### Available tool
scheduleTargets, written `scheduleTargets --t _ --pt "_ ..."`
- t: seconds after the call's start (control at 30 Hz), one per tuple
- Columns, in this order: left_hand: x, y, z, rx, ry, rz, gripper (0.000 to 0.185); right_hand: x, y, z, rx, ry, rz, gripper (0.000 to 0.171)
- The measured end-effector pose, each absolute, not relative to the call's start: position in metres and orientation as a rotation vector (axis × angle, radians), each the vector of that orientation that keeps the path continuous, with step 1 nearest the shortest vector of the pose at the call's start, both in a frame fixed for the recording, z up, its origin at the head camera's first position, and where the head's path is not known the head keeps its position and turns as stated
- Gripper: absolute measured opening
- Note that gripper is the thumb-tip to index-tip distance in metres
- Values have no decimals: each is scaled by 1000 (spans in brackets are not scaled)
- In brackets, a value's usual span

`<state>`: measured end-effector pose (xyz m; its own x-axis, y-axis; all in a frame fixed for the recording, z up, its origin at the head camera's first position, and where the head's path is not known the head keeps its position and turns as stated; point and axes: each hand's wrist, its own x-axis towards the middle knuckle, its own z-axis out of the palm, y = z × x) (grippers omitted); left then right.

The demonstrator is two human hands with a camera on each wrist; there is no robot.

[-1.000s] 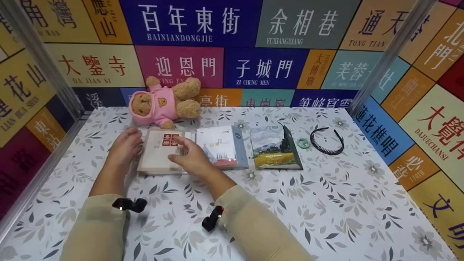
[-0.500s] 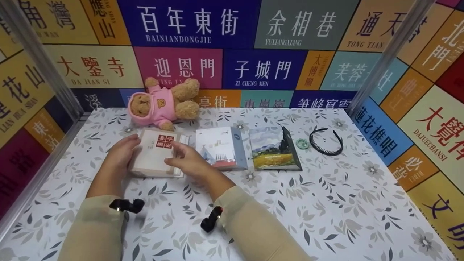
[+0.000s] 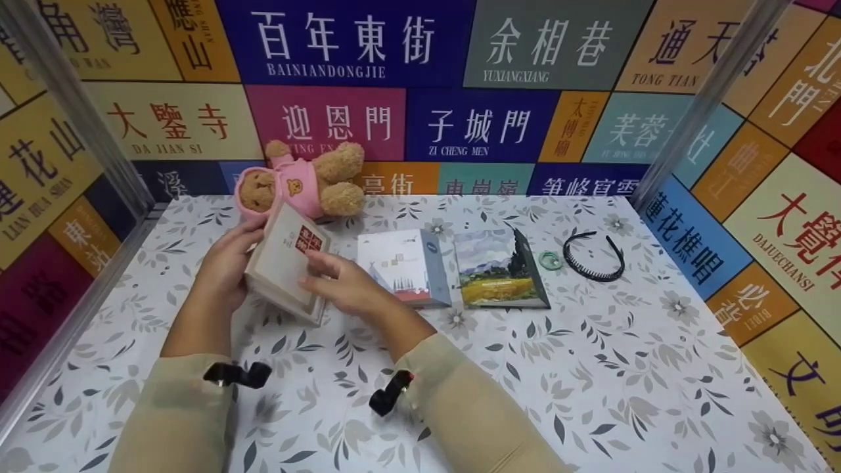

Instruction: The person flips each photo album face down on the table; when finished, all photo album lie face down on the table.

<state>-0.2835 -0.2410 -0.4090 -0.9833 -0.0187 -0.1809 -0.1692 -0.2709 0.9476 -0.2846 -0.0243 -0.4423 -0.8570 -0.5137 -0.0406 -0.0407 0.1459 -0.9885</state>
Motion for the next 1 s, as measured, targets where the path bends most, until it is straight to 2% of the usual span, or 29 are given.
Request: scheduleTargets --t 0.3,0.5,0.67,1.0 --pt "-279 -210 -399 20 2015 2328 54 -285 -16 -425 -546 1957 -1978 56" --pt "-280 -203 -403 9 2116 2186 64 -287 -13 -424 -548 1957 -2028 50" --pt "-281 -206 -407 -33 2142 2141 66 -285 -14 -426 -536 2045 -1970 55" --pt "-285 -214 -418 -100 1953 2208 53 -288 -17 -434 -396 2036 -1976 59"
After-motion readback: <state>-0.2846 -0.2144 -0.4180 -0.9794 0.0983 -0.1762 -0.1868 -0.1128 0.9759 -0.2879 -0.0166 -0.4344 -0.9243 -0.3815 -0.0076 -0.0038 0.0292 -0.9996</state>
